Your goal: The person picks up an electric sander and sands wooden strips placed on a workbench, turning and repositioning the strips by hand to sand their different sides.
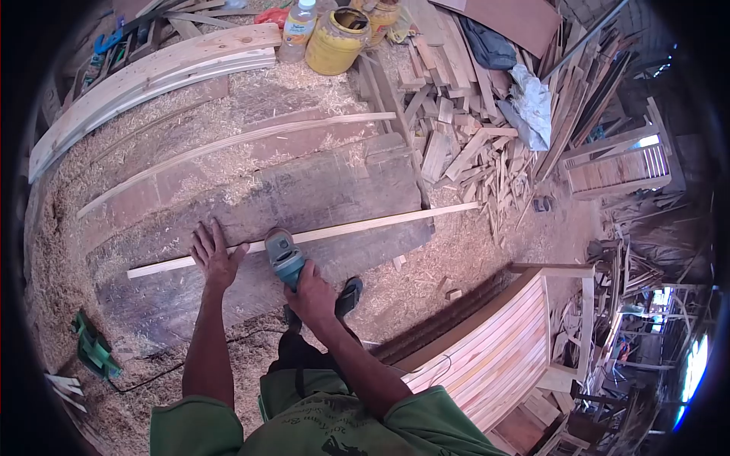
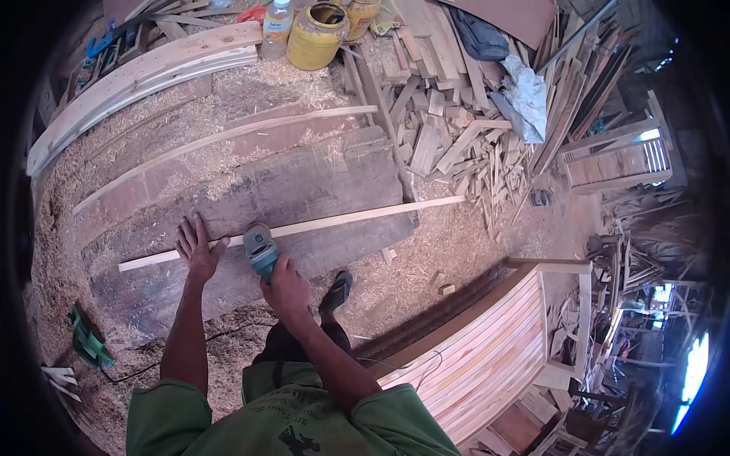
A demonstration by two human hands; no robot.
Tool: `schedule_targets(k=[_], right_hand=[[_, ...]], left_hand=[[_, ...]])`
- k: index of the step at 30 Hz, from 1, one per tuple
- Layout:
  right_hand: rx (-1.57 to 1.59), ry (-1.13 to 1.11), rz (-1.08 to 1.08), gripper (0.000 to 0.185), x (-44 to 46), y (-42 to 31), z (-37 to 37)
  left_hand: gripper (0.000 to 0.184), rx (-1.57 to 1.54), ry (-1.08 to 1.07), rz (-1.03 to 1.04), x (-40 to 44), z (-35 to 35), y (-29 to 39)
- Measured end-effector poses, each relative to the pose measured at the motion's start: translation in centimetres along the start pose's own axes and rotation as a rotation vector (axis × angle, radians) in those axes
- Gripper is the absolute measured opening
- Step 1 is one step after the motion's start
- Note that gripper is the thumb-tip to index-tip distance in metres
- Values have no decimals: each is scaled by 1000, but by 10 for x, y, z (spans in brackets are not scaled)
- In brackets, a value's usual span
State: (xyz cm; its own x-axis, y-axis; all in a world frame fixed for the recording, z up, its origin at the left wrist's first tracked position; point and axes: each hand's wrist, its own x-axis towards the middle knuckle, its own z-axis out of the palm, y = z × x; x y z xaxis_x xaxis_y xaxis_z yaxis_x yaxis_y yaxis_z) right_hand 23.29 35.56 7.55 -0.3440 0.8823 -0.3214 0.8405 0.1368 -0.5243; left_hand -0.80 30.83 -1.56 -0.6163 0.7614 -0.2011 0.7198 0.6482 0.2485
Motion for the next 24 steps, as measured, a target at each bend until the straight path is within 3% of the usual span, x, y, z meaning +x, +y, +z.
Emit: schedule_targets(k=[14,24], right_hand=[[-107,202,369,61,24,100,-78],[12,454,434,62,60,207,-138]], left_hand=[[108,-16,-7,14,-2,-6,1],[109,24,-75,-19,3,-2,-2]])
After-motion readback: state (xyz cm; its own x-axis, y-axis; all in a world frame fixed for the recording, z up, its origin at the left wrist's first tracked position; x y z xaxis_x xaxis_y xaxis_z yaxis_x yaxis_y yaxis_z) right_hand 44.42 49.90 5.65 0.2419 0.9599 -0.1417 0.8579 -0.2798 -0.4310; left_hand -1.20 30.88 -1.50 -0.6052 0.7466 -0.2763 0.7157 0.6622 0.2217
